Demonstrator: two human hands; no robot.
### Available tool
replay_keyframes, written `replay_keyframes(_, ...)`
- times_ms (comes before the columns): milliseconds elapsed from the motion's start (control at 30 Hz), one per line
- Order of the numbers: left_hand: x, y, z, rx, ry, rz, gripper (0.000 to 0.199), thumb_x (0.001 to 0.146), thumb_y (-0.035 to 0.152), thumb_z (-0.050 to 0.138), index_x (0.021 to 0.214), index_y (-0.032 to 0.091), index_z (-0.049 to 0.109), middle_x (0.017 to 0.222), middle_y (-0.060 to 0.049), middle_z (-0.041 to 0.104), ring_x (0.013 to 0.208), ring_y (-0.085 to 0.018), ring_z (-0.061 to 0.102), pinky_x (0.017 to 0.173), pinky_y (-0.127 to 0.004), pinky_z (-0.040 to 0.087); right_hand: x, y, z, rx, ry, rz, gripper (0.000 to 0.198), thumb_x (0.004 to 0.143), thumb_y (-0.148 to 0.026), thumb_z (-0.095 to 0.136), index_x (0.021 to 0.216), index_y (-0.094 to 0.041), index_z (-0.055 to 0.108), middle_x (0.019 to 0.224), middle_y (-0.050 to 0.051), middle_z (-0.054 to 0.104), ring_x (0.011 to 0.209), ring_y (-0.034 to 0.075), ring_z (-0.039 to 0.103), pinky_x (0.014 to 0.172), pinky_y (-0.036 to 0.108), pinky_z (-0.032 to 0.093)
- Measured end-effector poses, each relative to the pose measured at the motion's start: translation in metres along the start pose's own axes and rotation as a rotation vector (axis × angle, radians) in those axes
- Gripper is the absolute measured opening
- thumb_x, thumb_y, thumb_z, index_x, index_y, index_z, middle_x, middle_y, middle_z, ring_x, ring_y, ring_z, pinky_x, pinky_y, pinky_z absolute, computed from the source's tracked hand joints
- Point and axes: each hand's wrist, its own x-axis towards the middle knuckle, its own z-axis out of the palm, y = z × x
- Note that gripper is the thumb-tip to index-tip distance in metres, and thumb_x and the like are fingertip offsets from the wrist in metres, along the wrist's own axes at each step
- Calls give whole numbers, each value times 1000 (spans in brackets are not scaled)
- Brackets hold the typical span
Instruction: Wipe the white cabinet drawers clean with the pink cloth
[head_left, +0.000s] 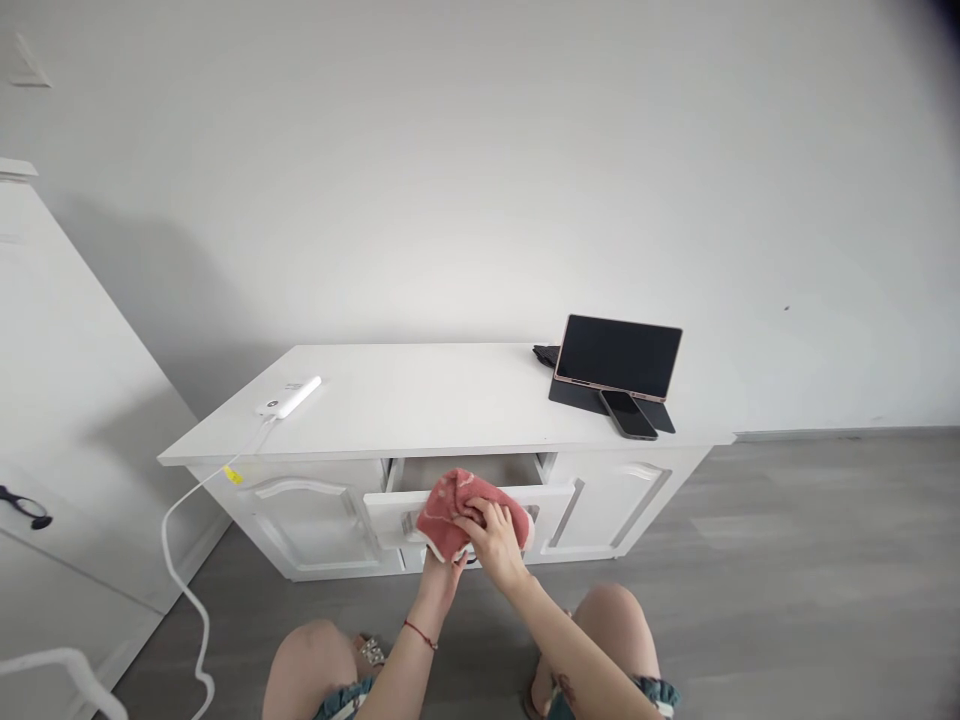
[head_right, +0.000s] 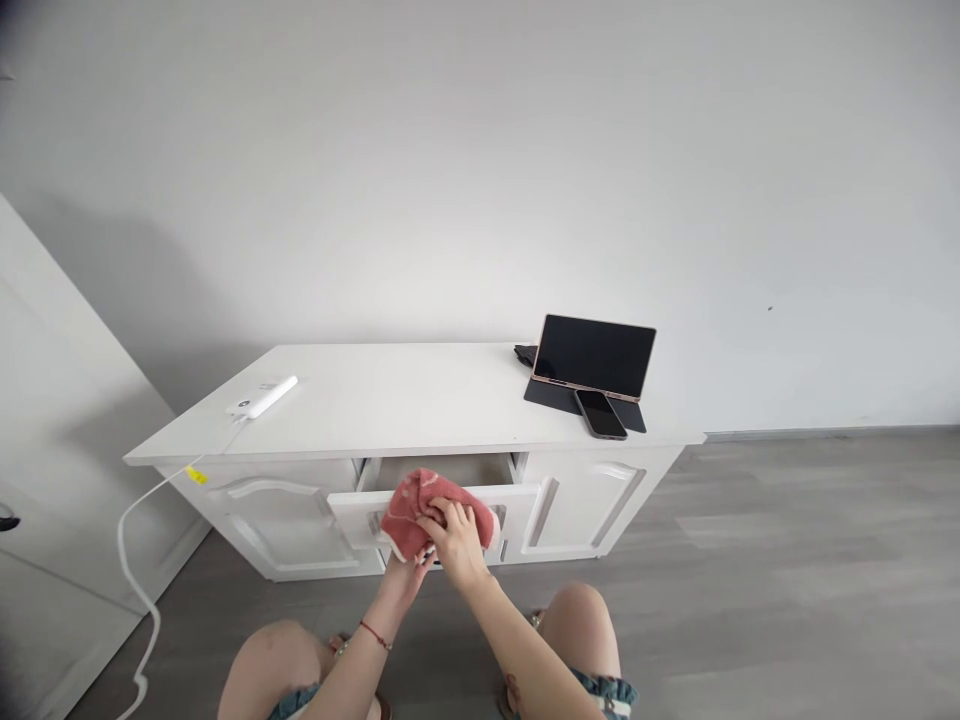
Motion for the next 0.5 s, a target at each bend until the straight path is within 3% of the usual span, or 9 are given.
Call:
replay_keyframes(133, 2, -4, -3, -187, -73, -69, 27, 60, 29, 74, 82, 22, 60, 88, -5, 69, 86, -19, 63, 82, -36, 49, -16, 22, -10, -17, 58, 129, 35, 90, -14, 45, 109, -33, 67, 114, 8, 57, 107, 24, 51, 88, 40, 39)
replay_keyframes(267, 5, -4, -4, -217, -79, -141, 33, 57, 39, 81, 69, 20, 57, 66, 1, 63, 70, -13, 62, 76, -29, 48, -34, 49, -12, 59, 289, 204, 36, 86, -12, 43, 107, -28, 67, 113, 9, 52, 107, 25, 48, 89, 41, 42)
replay_keyframes(367, 6, -5, -6, -227, -67, -158, 36, 54, 39, 84, 70, 18, 59, 67, 2, 64, 67, -10, 60, 71, -26, 47, -48, 64, -7, 154, 458, 319, 40, 78, -8, 42, 107, -25, 65, 114, 9, 45, 107, 24, 46, 87, 42, 43)
replay_keyframes(500, 2, -6, -7, -248, -60, -166, 37, 52, 35, 86, 72, 18, 60, 73, 0, 67, 65, -10, 60, 63, -24, 47, -62, 63, 8, 317, 572, 517, 37, 72, -12, 46, 104, -22, 60, 110, 8, 41, 106, 25, 45, 89, 46, 42)
